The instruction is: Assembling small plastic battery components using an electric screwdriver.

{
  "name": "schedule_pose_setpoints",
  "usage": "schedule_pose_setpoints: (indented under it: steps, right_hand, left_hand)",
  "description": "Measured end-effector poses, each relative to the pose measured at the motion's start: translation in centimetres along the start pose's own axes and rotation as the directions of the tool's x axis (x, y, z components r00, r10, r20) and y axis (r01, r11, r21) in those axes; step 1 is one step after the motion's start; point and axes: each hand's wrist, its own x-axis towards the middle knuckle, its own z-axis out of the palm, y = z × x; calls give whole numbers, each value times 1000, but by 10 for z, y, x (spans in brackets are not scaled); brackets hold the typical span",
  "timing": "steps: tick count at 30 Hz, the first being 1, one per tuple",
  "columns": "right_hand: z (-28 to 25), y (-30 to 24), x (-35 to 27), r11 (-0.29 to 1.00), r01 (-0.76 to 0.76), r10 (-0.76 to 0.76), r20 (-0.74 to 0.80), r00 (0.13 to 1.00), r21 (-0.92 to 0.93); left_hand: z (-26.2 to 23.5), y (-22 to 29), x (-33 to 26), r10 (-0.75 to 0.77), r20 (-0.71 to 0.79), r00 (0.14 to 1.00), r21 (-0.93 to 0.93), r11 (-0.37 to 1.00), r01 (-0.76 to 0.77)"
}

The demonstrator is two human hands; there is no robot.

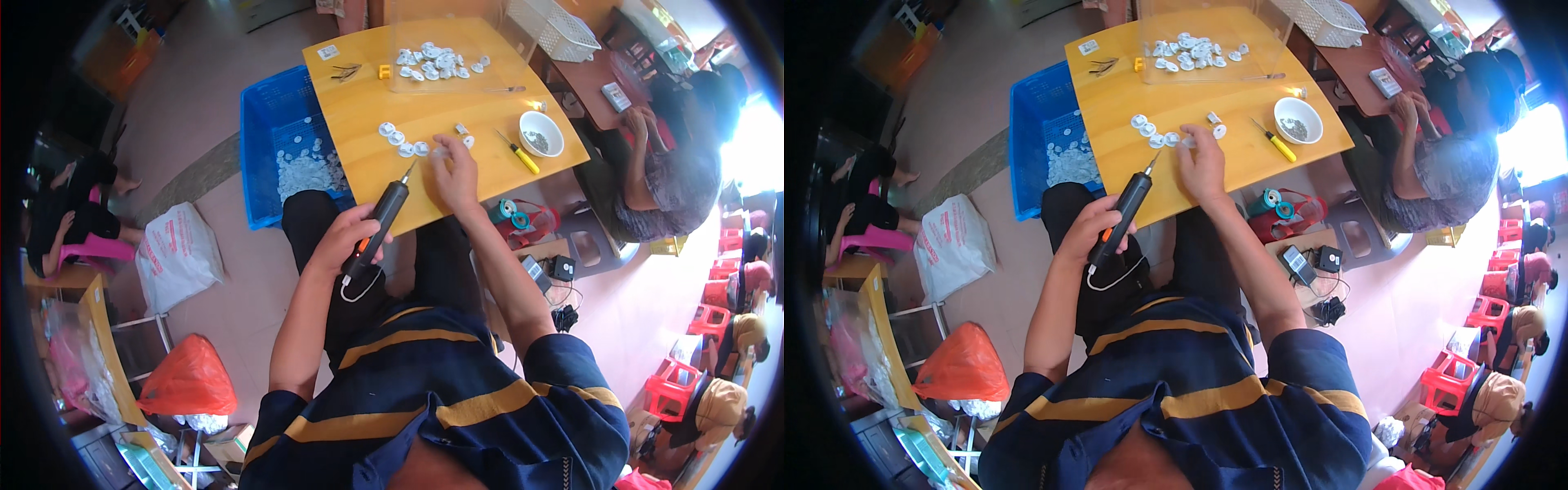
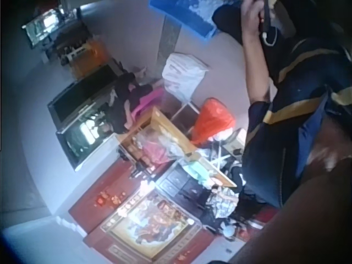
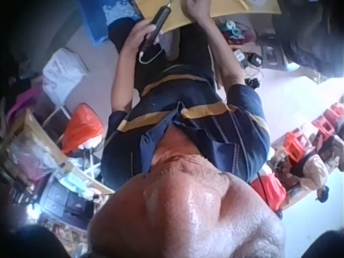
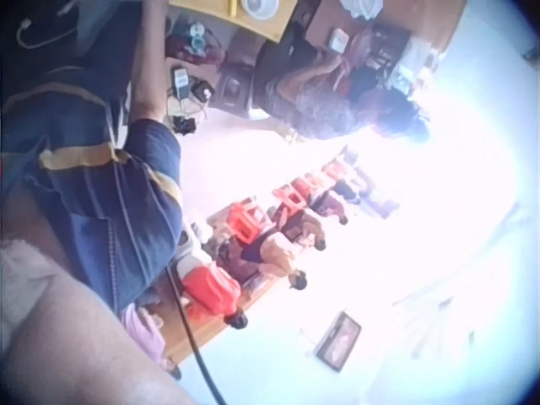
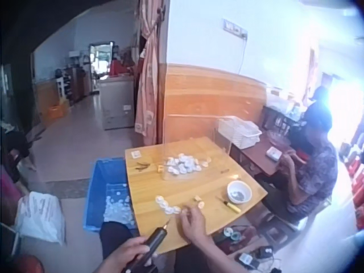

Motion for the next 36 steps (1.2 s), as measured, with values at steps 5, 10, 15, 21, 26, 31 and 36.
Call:
schedule_pose_setpoints:
  steps: [5,10,15,21,26,31,36]
  right_hand:
    - [52,-10,11,986,88,-83,40,996,-140]
    - [104,-26,32,953,35,-2,109,994,-301]
    - [175,-36,60,970,82,-41,180,983,-227]
    - [232,-58,75,914,-47,-38,201,979,403]
    - [200,-47,102,903,-86,26,148,989,420]
    - [79,-17,144,953,33,-60,79,995,300]
    - [-71,60,181,972,-46,11,-150,989,-231]
  left_hand:
    - [-11,-4,-36,130,-137,982,-41,990,-137]
    - [-14,-5,-72,177,-221,959,-69,978,-197]
    - [-12,4,-100,264,-340,903,13,961,-276]
    - [-10,9,-105,271,-401,875,57,961,-271]
    - [-8,6,-87,266,-355,896,77,964,-255]
    - [3,12,-55,190,-293,937,110,980,-165]
    - [26,28,0,118,-194,974,246,967,-68]
